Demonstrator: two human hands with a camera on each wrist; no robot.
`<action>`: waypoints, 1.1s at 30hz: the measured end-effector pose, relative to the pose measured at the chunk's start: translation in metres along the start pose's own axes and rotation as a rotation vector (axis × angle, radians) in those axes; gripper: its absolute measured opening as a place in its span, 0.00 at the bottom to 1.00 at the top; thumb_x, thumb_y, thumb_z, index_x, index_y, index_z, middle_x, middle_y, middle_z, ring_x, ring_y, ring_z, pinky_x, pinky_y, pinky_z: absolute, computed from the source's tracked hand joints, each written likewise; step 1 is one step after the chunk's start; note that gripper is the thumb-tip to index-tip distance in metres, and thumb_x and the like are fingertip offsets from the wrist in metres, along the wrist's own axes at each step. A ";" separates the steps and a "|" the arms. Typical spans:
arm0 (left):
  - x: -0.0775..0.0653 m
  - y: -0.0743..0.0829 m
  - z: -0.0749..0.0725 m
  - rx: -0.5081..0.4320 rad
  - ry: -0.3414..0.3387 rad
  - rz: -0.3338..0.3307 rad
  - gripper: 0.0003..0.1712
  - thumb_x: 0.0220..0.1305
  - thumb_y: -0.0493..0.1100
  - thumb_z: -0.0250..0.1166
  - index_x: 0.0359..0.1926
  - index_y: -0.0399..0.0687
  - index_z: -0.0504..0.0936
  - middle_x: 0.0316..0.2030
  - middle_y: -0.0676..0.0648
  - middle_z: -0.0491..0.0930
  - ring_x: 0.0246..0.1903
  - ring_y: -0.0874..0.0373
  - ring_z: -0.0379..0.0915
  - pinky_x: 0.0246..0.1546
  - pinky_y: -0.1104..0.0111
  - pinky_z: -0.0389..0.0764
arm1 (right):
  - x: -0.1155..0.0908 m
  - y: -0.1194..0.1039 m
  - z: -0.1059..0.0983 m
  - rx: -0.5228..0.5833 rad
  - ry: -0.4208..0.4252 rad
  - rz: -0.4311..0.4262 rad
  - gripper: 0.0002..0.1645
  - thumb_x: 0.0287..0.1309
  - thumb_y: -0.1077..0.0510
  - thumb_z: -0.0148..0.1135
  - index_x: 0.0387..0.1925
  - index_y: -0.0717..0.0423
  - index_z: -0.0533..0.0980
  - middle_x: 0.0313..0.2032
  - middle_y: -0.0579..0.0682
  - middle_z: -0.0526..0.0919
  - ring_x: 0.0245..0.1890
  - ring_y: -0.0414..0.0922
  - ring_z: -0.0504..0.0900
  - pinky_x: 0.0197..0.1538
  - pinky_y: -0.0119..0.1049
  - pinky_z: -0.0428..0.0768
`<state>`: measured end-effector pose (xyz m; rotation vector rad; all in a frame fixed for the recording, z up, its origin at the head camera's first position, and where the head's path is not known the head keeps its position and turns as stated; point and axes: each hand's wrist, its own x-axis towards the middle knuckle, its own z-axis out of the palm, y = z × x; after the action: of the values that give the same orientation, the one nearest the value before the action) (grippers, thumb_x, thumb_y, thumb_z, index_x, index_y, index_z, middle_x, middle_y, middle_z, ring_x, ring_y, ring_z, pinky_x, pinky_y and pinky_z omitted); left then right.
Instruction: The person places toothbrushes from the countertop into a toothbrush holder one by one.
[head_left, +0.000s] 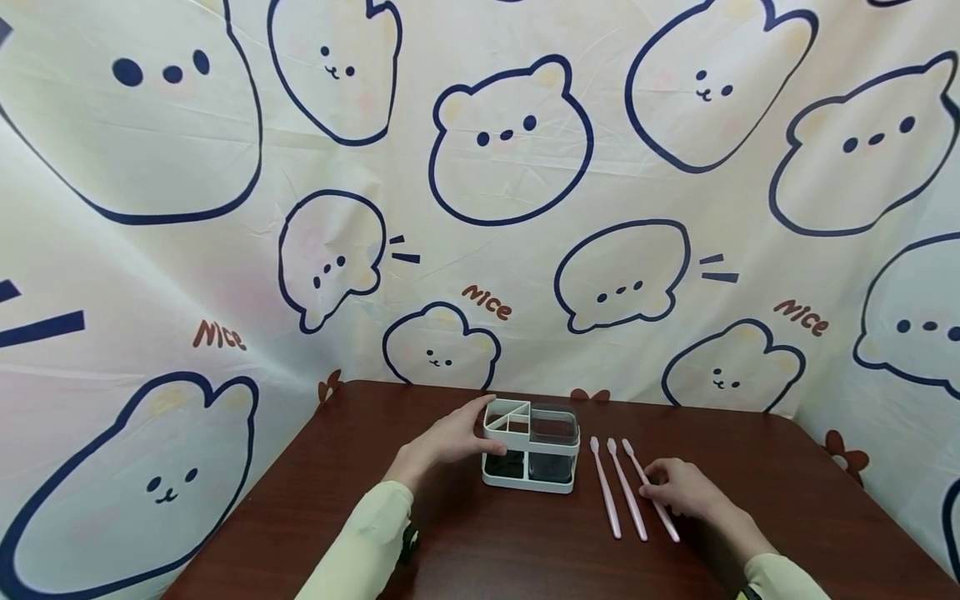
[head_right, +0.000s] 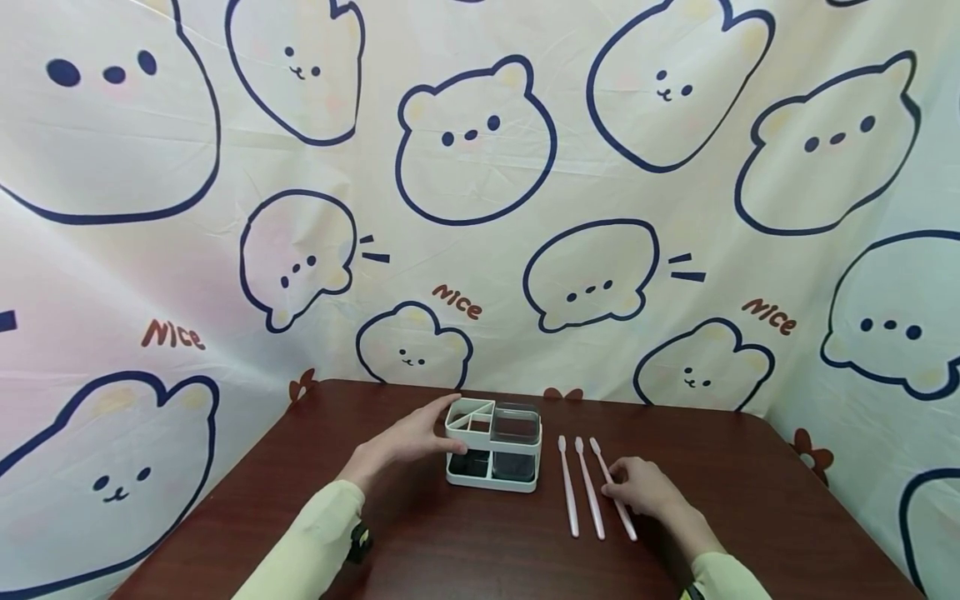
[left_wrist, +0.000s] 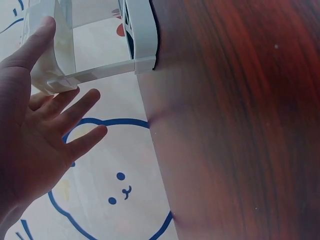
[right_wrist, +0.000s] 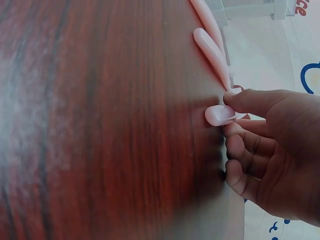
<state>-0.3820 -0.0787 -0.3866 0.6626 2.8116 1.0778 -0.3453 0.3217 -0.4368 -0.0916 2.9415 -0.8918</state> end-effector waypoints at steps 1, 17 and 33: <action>0.000 0.000 0.000 -0.001 0.000 0.000 0.55 0.54 0.62 0.73 0.76 0.53 0.56 0.74 0.44 0.60 0.71 0.45 0.61 0.68 0.43 0.66 | 0.000 0.000 0.000 -0.001 0.005 -0.006 0.18 0.58 0.55 0.69 0.46 0.61 0.79 0.25 0.49 0.77 0.18 0.44 0.75 0.21 0.37 0.75; 0.001 -0.001 0.000 -0.003 0.007 0.003 0.55 0.54 0.62 0.73 0.76 0.53 0.56 0.74 0.43 0.60 0.70 0.45 0.61 0.68 0.43 0.66 | -0.002 -0.010 -0.004 0.023 0.089 -0.044 0.18 0.59 0.57 0.66 0.49 0.62 0.78 0.24 0.50 0.76 0.20 0.43 0.75 0.22 0.35 0.76; 0.002 -0.003 0.002 -0.003 -0.001 0.016 0.55 0.54 0.62 0.73 0.77 0.53 0.55 0.75 0.44 0.59 0.71 0.45 0.61 0.68 0.44 0.66 | -0.004 -0.031 -0.015 0.061 0.196 -0.092 0.20 0.61 0.57 0.62 0.52 0.62 0.74 0.22 0.50 0.75 0.16 0.44 0.75 0.19 0.37 0.77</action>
<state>-0.3845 -0.0792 -0.3900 0.6855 2.8081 1.0843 -0.3417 0.3041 -0.4069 -0.1448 3.1088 -1.0601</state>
